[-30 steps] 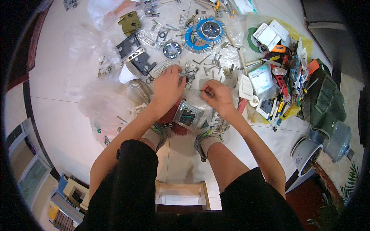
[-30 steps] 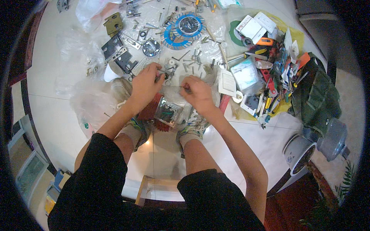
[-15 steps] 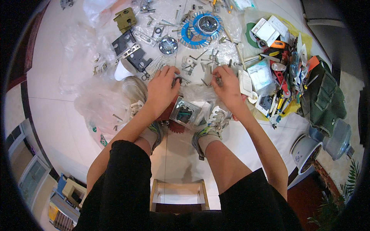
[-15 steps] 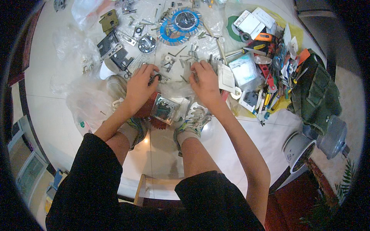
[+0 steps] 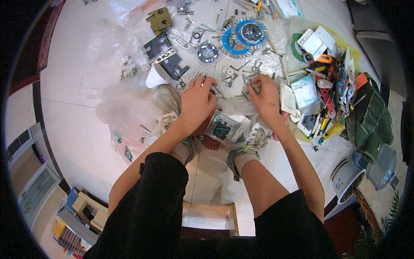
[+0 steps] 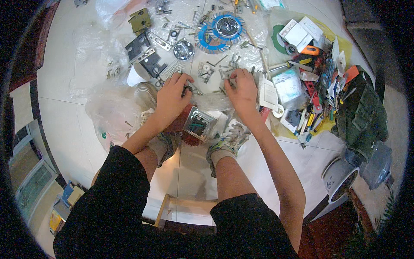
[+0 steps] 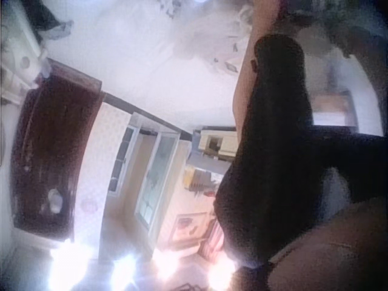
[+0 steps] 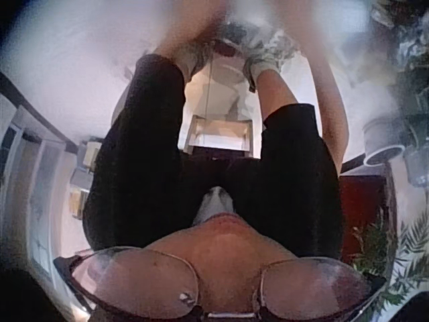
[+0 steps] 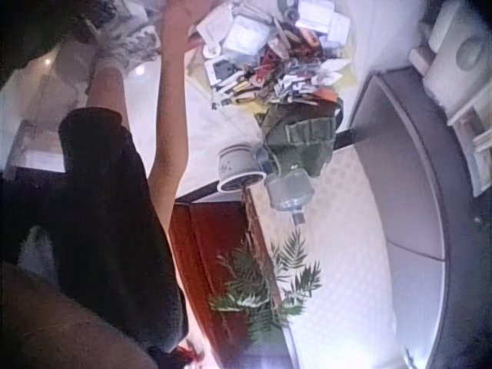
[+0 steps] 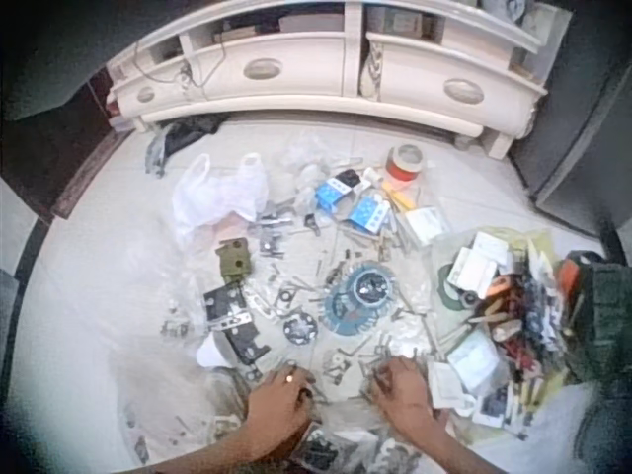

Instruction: The person assembles various small metal and plastic mechanical components by hand, including gears, locks, and screws, while sitting on the floor surrounded by parts.

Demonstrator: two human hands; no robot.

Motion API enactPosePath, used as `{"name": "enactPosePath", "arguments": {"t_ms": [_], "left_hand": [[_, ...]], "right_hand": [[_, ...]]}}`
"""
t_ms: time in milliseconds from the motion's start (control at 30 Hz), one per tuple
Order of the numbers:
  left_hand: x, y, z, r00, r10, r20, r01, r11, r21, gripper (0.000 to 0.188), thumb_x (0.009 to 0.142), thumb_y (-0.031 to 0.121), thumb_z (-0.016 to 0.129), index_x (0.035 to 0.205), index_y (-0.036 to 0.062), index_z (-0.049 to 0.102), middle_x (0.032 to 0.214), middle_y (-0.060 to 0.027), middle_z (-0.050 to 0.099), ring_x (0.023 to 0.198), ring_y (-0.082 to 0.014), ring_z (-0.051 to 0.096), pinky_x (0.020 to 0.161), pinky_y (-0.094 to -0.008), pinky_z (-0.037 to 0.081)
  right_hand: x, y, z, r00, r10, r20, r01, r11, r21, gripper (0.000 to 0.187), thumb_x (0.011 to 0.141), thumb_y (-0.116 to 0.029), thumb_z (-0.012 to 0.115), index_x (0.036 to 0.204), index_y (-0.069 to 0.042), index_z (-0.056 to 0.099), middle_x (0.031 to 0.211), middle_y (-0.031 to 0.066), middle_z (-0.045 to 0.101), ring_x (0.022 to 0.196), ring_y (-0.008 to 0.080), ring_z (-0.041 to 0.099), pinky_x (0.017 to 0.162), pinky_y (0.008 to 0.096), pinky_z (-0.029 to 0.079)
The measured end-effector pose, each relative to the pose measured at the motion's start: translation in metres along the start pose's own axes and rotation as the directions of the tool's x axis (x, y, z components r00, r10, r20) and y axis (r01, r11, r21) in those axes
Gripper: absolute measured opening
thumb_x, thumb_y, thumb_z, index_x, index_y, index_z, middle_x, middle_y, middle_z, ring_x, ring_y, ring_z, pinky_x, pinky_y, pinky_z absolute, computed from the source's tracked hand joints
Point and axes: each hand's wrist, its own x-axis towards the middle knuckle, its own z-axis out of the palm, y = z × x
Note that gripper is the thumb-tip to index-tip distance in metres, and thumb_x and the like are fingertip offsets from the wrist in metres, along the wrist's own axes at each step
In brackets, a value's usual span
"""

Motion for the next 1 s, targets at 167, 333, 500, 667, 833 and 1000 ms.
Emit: {"name": "enactPosePath", "arguments": {"t_ms": [167,333,500,667,833,1000], "left_hand": [[-0.001,-0.006,-0.002,1.0,0.003,0.001,-0.003,0.997,-0.072,0.026,0.074,0.008,0.056,0.1,0.0123,0.054,0.094,-0.0091,0.052,0.09,-0.0301,0.055,0.074,-0.0415,0.048],[-0.004,-0.002,-0.001,0.999,0.007,-0.035,-0.016,0.97,-0.241,0.019,0.082,0.009,0.056,0.102,0.0085,0.057,0.095,-0.0087,0.055,0.085,-0.0261,0.059,0.073,-0.0348,0.048],[-0.003,0.014,-0.026,0.986,-0.131,0.106,0.167,0.86,-0.482,0.015,0.087,0.011,0.058,0.101,0.0065,0.064,0.093,-0.0079,0.058,0.073,-0.0178,0.059,0.068,-0.0284,0.047],[0.007,0.033,-0.036,0.989,-0.051,0.14,0.124,0.805,-0.58,0.02,0.087,0.016,0.064,0.105,0.0085,0.068,0.096,-0.0055,0.065,0.075,-0.0109,0.058,0.068,-0.0246,0.047],[0.005,0.034,-0.035,0.978,-0.035,0.206,0.18,0.641,-0.746,0.024,0.086,0.015,0.066,0.108,0.0074,0.068,0.1,-0.0044,0.065,0.082,-0.0084,0.057,0.071,-0.0239,0.047],[-0.004,0.036,-0.049,0.961,-0.029,0.276,0.247,0.545,-0.801,0.031,0.085,0.014,0.068,0.115,0.0072,0.066,0.109,-0.006,0.064,0.086,-0.0093,0.058,0.074,-0.0244,0.048]], "right_hand": [[0.003,0.004,0.01,0.999,-0.031,-0.006,0.031,1.0,0.005,0.016,0.075,-0.013,0.068,0.081,-0.004,0.055,0.081,0.0125,0.055,0.078,0.0298,0.056,0.07,0.0401,0.046],[0.003,0.012,-0.004,0.996,0.087,0.03,-0.092,0.924,0.372,0.012,0.077,-0.011,0.069,0.084,-0.002,0.064,0.072,0.0039,0.06,0.06,0.0125,0.052,0.056,0.0278,0.042],[-0.006,-0.018,-0.013,0.979,0.136,0.154,-0.202,0.782,0.59,0.011,0.086,-0.012,0.065,0.091,-0.003,0.067,0.076,-0.005,0.058,0.065,0.0002,0.046,0.057,0.0174,0.035],[-0.025,-0.039,-0.013,0.948,0.13,0.29,-0.31,0.58,0.753,0.012,0.088,-0.013,0.064,0.096,-0.003,0.067,0.079,-0.0048,0.06,0.071,0.0021,0.05,0.064,0.0175,0.038],[-0.03,-0.053,-0.008,0.99,0.055,0.126,-0.132,0.646,0.752,0.01,0.086,-0.007,0.065,0.094,-0.002,0.067,0.081,-0.0009,0.061,0.071,0.0044,0.049,0.066,0.0193,0.039],[-0.032,-0.079,-0.024,0.998,-0.069,-0.017,0.065,0.806,0.589,0.01,0.086,-0.007,0.065,0.095,-0.005,0.069,0.084,0.0034,0.063,0.07,0.0087,0.049,0.066,0.0218,0.04]]}}
